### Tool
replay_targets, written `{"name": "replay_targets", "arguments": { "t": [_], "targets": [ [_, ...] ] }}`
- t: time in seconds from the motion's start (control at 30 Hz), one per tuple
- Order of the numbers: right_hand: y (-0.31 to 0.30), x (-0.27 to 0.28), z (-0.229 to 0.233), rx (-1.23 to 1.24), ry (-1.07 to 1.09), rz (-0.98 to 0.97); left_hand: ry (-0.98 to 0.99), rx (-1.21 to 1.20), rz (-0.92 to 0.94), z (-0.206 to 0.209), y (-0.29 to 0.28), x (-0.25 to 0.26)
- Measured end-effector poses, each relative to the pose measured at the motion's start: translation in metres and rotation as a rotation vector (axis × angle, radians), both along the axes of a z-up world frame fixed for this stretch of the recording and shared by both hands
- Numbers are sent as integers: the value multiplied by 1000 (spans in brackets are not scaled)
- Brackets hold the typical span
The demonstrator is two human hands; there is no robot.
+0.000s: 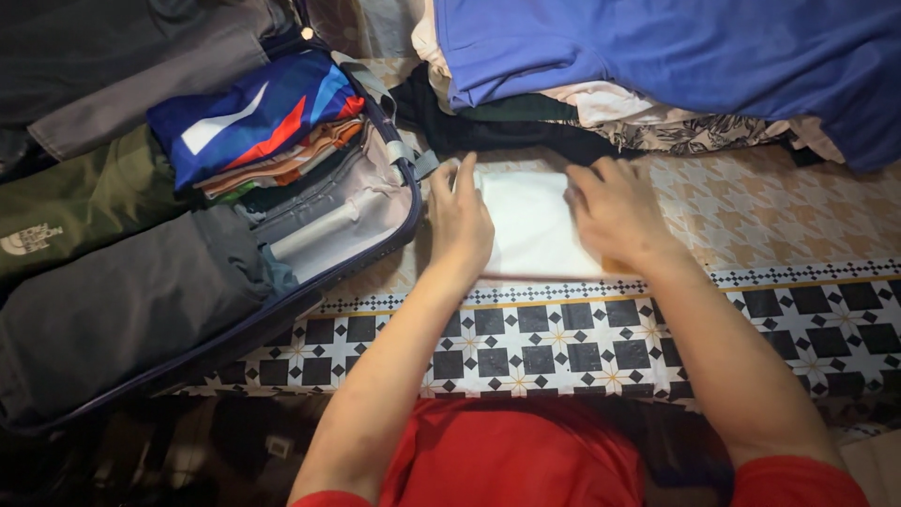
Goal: The person folds a white garment by hand on a table, smoothing the fabric and folding the sides inward, then places the folded garment into a suitcase containing other clothing.
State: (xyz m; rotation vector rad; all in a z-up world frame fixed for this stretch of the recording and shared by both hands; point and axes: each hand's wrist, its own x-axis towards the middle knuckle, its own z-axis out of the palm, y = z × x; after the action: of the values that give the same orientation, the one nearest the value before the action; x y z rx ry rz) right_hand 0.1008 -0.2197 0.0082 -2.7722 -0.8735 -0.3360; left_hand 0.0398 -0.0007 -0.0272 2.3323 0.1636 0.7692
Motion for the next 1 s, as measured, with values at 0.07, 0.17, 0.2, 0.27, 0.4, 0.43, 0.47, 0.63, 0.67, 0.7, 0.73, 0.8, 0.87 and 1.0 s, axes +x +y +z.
{"name": "replay_targets", "arguments": {
  "t": [0.07, 0.17, 0.2, 0.27, 0.4, 0.43, 0.47, 0.63, 0.67, 0.7, 0.73, 0.8, 0.87, 1.0],
  "targets": [
    [-7, 5, 2, 7, 21, -19, 44, 21, 10, 3, 0, 8],
    [-18, 14, 5, 15, 110, -78, 133, 48, 52, 9, 1, 13],
    [-22, 17, 6, 13, 173, -116, 174, 51, 85, 10, 1, 15],
    [-30, 23, 7, -5, 172, -130, 199, 48, 94, 7, 2, 16],
    [-44, 36, 8, 8, 198, -130, 155, -3, 155, -6, 6, 26],
    [-47, 38, 6, 7, 202, -133, 158, -4, 153, -9, 7, 27],
    [-50, 40, 4, 34, 193, -128, 139, -61, 137, -11, 9, 28],
    [-58, 48, 1, 126, 167, -22, 107, -153, 108, -6, 10, 31],
    [-60, 49, 2, 142, 271, -73, 89, -169, 98, -5, 11, 31],
    [-60, 49, 3, 157, 378, -124, 74, -183, 89, -4, 11, 30],
    [-62, 48, 4, 156, 379, -123, 75, -184, 91, -4, 11, 30],
    [-67, 45, 7, 294, 426, -64, 80, -241, 90, -3, 11, 32],
    [-70, 44, 9, 408, 515, -47, 81, -194, 83, -5, 13, 33],
    [-70, 43, 12, 485, 561, -46, 142, -2, 67, -3, 16, 35]
  ]
}}
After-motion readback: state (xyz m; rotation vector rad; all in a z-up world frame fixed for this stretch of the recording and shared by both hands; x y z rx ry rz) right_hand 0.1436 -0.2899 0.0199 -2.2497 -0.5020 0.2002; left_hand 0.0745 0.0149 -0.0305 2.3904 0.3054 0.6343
